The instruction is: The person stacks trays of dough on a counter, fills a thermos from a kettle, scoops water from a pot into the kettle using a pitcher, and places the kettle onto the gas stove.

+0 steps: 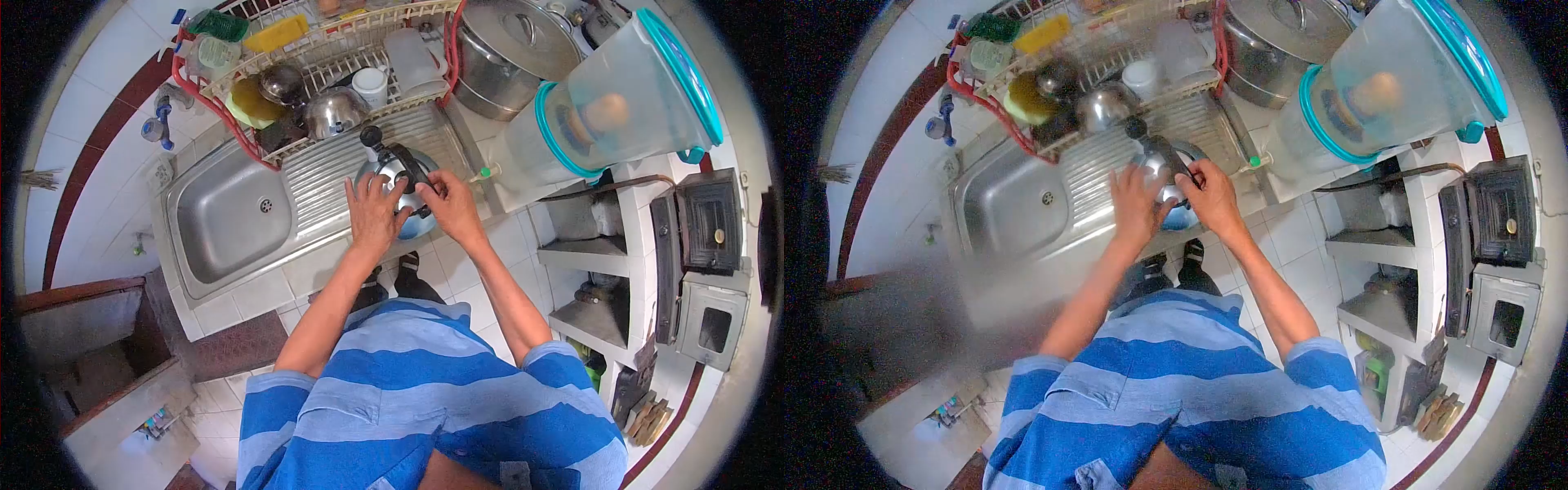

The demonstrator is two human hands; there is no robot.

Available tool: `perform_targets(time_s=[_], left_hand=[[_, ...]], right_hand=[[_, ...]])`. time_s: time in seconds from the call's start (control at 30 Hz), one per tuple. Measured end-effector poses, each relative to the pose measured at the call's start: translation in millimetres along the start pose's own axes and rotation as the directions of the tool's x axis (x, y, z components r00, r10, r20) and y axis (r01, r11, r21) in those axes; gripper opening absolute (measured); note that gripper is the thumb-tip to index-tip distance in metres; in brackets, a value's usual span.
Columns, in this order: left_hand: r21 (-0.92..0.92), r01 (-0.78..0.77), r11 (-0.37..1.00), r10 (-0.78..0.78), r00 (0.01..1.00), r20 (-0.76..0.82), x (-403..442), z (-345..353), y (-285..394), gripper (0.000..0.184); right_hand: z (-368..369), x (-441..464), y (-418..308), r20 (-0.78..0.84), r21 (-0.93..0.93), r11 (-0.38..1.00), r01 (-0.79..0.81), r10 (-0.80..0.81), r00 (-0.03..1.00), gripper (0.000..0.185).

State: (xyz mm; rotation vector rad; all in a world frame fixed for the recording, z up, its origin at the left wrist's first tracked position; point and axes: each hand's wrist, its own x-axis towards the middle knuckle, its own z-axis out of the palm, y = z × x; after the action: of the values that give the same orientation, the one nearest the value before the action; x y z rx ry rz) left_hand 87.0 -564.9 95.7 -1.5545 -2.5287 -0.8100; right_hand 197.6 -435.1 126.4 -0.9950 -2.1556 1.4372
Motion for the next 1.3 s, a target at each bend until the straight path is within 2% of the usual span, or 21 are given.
perform_targets(time_s=[0.07, 0.3, 0.37, 0.4, 0.47, 0.5, 0.57, 0.6, 0.63, 0.67, 0.7, 0.77, 0.9, 1.03, 1.1, 1.13, 1.2, 1.3], left_hand=[[-0.015, -0.008, 1.000, 0.008, 1.000, -0.010, -1.1, 0.4, -1.1, 0.057], [-0.048, -0.008, 0.999, 0.008, 1.000, -0.007, -4.1, 2.6, -5.5, 0.058], [-0.060, -0.003, 0.998, 0.003, 1.000, 0.001, -5.3, 1.7, -6.7, 0.059], [-0.097, 0.014, 0.995, -0.017, 0.999, -0.028, -6.8, 0.7, -9.0, 0.060], [-0.136, 0.027, 0.990, -0.035, 0.998, -0.058, -11.5, -2.6, -15.7, 0.061], [-0.191, 0.048, 0.980, -0.070, 0.992, -0.107, -17.7, -3.1, -23.4, 0.061], [-0.245, 0.058, 0.968, -0.099, 0.983, -0.155, -33.5, -6.0, -40.4, 0.061], [-0.233, 0.091, 0.968, -0.134, 0.975, -0.175, -45.0, -7.5, -49.2, 0.060], [-0.222, 0.125, 0.967, -0.170, 0.966, -0.196, -57.6, -9.2, -58.3, 0.058], [-0.208, 0.156, 0.966, -0.193, 0.966, -0.170, -72.4, -9.0, -70.4, 0.056], [-0.192, 0.188, 0.963, -0.217, 0.965, -0.144, -88.1, -10.9, -80.1, 0.054], [-0.186, 0.289, 0.939, -0.314, 0.942, -0.121, -116.9, -21.5, -86.0, 0.052], [-0.135, 0.355, 0.925, -0.367, 0.927, -0.076, -185.9, -9.6, -122.4, 0.051], [-0.084, 0.447, 0.891, -0.450, 0.892, -0.028, -214.2, -10.3, -137.1, 0.050], [-0.230, 0.462, 0.857, -0.479, 0.878, -0.019, -212.2, -15.7, -139.8, 0.048], [-0.234, 0.453, 0.860, -0.470, 0.882, -0.020, -199.5, -25.6, -136.8, 0.048], [-0.301, 0.313, 0.901, -0.349, 0.934, -0.073, -163.3, -44.3, -130.1, 0.045], [-0.276, 0.068, 0.959, -0.127, 0.971, -0.201, -87.0, -75.1, -99.8, 0.038]], right_hand=[[4.6, -5.9, -4.4, -0.029, -0.121, 0.990, 0.073, -0.077, 0.997, 0.030], [4.1, -5.1, -6.7, -0.008, -0.213, 0.973, 0.086, -0.089, 0.996, 0.034], [1.4, -1.2, -7.7, 0.062, -0.120, 0.993, 0.013, -0.006, 0.998, 0.039], [3.5, 2.1, -4.7, 0.060, -0.121, 0.993, 0.014, -0.006, 0.998, 0.039], [8.8, 11.6, 4.2, 0.093, 0.111, 0.993, 0.036, -0.047, 0.995, 0.035], [6.2, 15.3, -2.1, 0.090, 0.111, 0.993, 0.039, -0.049, 0.995, 0.035], [0.2, 22.0, -20.6, 0.294, 0.196, 0.940, -0.278, 0.214, 0.932, 0.035], [0.0, 25.8, -18.5, 0.288, 0.198, 0.941, -0.273, 0.210, 0.934, 0.035], [0.3, 29.7, -13.1, 0.365, 0.256, 0.912, -0.320, 0.215, 0.906, 0.033], [0.6, 33.2, -11.3, 0.440, 0.307, 0.878, -0.367, 0.211, 0.873, 0.031], [1.0, 35.2, -14.1, 0.437, 0.310, 0.879, -0.362, 0.206, 0.876, 0.031], [2.2, 36.8, -20.1, 0.506, 0.278, 0.834, -0.476, 0.294, 0.811, 0.029], [4.5, 37.2, -29.0, 0.521, 0.292, 0.830, -0.475, 0.278, 0.807, 0.027], [13.1, 34.3, -29.0, 0.442, 0.286, 0.839, -0.463, 0.313, 0.841, 0.021], [17.2, 29.3, -30.0, 0.405, 0.290, 0.845, -0.449, 0.317, 0.858, 0.020], [18.2, 24.2, -33.1, 0.386, 0.281, 0.861, -0.425, 0.304, 0.871, 0.020], [17.7, 9.9, -42.1, 0.356, 0.283, 0.877, -0.389, 0.281, 0.892, 0.021], [3.4, -22.7, -65.3, 0.276, 0.261, 0.900, -0.350, 0.278, 0.920, 0.024]])
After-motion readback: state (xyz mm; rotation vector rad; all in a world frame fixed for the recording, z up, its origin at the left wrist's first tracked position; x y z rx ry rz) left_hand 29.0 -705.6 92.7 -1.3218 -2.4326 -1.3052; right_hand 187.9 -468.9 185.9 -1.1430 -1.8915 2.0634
